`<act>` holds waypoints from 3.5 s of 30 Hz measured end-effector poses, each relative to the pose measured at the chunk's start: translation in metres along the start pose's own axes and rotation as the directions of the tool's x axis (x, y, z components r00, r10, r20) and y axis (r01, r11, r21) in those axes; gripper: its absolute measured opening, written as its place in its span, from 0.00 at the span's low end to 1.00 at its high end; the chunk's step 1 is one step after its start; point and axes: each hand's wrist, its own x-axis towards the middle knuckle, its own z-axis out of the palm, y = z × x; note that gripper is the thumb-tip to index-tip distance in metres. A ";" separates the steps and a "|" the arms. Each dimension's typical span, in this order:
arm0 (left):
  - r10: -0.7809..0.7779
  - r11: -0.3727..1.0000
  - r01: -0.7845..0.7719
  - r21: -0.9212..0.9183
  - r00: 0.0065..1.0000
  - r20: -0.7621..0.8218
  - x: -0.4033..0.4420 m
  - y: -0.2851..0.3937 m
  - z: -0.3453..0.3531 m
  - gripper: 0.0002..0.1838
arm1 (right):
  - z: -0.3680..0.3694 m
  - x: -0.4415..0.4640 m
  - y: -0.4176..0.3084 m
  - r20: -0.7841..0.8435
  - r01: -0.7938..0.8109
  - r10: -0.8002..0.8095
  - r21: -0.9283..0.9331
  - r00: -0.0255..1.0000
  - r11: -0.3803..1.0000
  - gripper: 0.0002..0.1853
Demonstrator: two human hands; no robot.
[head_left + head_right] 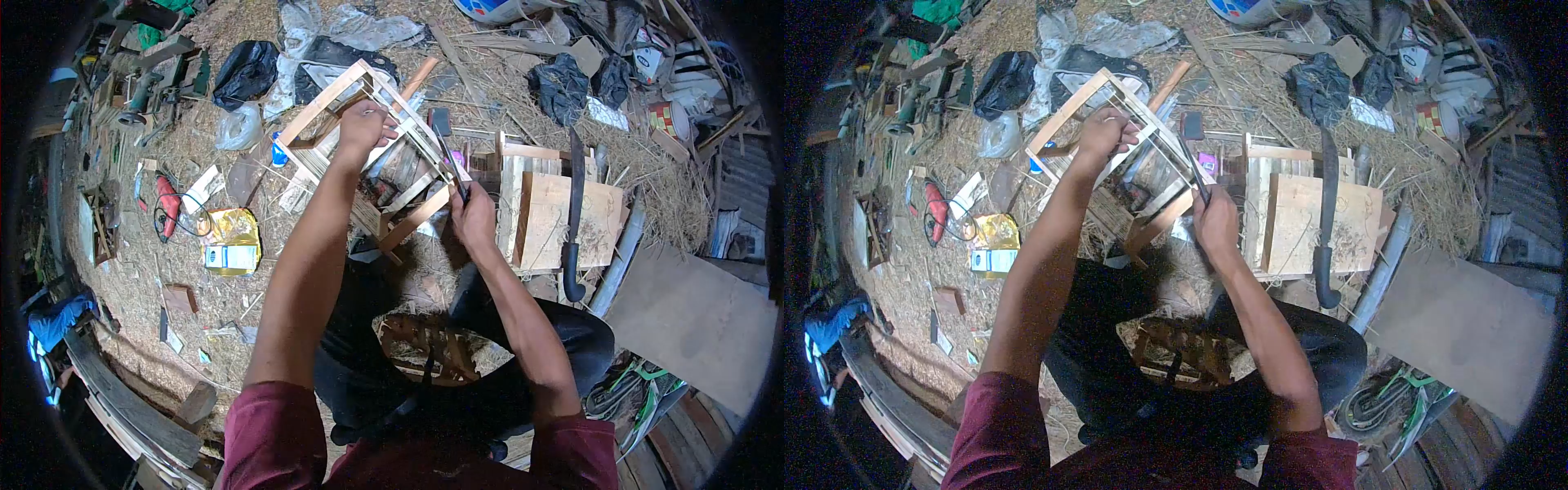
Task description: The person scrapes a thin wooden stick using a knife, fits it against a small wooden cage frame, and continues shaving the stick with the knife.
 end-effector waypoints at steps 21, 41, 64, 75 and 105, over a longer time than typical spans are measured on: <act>-0.019 1.000 0.020 0.010 1.000 -0.010 0.001 -0.001 0.004 0.11 | -0.001 0.000 0.010 0.031 -0.056 0.053 0.116 0.998 0.992 0.12; 0.054 0.996 -0.050 -0.068 0.997 0.056 -0.009 0.018 -0.013 0.11 | -0.009 -0.002 -0.002 -0.030 -0.032 0.038 0.196 0.999 0.980 0.15; 0.624 -0.428 -0.729 0.534 0.189 0.758 -0.252 -0.004 0.029 0.16 | -0.112 -0.126 -0.070 -0.050 0.203 -0.198 0.116 0.979 0.972 0.14; 0.697 -0.219 -0.865 0.452 0.186 0.693 -0.279 -0.011 0.075 0.07 | -0.165 -0.150 -0.026 -0.141 0.324 -0.308 0.114 0.941 0.939 0.14; 0.670 0.543 -0.759 0.359 0.650 0.359 -0.207 -0.130 0.186 0.06 | -0.108 -0.183 0.114 -0.381 -0.064 0.073 0.036 0.922 0.997 0.14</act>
